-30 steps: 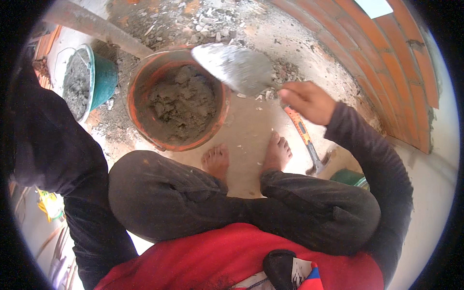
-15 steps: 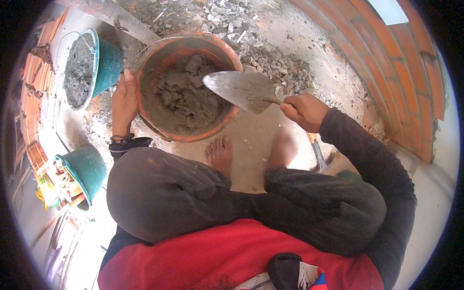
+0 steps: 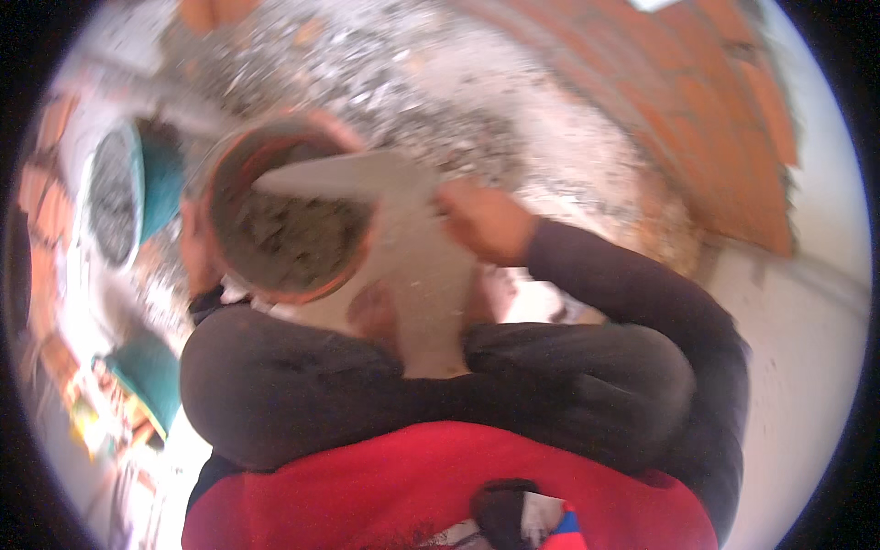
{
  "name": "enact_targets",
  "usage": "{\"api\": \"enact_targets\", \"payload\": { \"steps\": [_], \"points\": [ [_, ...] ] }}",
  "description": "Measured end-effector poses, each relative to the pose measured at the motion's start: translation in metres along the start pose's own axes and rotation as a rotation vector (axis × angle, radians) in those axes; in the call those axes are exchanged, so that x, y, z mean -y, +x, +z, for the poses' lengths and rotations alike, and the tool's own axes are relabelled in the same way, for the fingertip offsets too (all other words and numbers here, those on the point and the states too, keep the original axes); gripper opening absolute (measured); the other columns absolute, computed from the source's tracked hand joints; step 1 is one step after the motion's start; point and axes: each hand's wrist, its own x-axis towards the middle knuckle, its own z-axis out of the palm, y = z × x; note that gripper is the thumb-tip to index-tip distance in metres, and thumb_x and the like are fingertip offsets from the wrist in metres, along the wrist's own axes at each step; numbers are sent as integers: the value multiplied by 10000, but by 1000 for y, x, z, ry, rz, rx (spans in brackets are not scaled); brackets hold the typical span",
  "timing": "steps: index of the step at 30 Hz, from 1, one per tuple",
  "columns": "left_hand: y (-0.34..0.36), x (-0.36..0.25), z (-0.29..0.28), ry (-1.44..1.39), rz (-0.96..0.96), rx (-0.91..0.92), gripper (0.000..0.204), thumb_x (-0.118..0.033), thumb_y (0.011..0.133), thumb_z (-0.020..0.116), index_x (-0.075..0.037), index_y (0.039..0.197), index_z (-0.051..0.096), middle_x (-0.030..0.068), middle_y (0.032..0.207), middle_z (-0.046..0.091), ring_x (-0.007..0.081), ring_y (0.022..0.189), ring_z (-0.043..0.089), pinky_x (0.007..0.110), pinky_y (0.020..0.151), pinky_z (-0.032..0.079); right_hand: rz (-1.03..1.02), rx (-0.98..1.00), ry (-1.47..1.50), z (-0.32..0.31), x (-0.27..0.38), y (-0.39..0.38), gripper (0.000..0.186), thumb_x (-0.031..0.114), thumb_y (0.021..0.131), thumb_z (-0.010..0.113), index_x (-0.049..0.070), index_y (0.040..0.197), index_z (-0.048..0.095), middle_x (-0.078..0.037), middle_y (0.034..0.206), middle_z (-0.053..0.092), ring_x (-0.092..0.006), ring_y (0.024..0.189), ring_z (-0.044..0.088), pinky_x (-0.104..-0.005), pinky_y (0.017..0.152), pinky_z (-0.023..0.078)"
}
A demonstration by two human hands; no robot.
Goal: The person uses a trowel to scoop mortar from a bucket and apply it to a low brick wall, smoothing the mixture across the bricks and gaps.
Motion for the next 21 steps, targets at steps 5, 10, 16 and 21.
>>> {"api": "enact_targets", "payload": {
  "steps": [5,10,16,21],
  "points": [
    [1,8,-25,61,48,-116,574,-440,1061,288,18,1306,533,127,1276,586,237,1160,551,369,1019,417,-140,16,-221,43,-37,57,213,153,859,606,88,1023,488,-153,875,601,-368,826,632,-483,651,492],
    [-2,-2,-18,326,126,-212,522,-415,1062,329,16,1198,589,106,1163,625,200,1049,583,344,938,446,-48,140,-280,11,-61,39,237,80,860,541,96,1089,484,-154,1003,608,-377,942,621,-479,757,494],
    [0,1,-13,284,129,-159,516,-413,1063,329,13,1180,596,93,1144,630,179,1018,583,345,899,463,159,-30,-335,-25,-112,-47,295,107,800,588,77,1087,530,-167,980,619,-379,951,619,-465,774,507],
    [-14,3,-27,371,161,-218,441,-377,1064,334,-20,1028,590,53,1012,603,156,992,553,318,923,421,490,-433,-342,-93,-100,-137,218,141,807,660,78,1008,606,-183,943,664,-362,811,673,-437,713,560]
  ]
}}
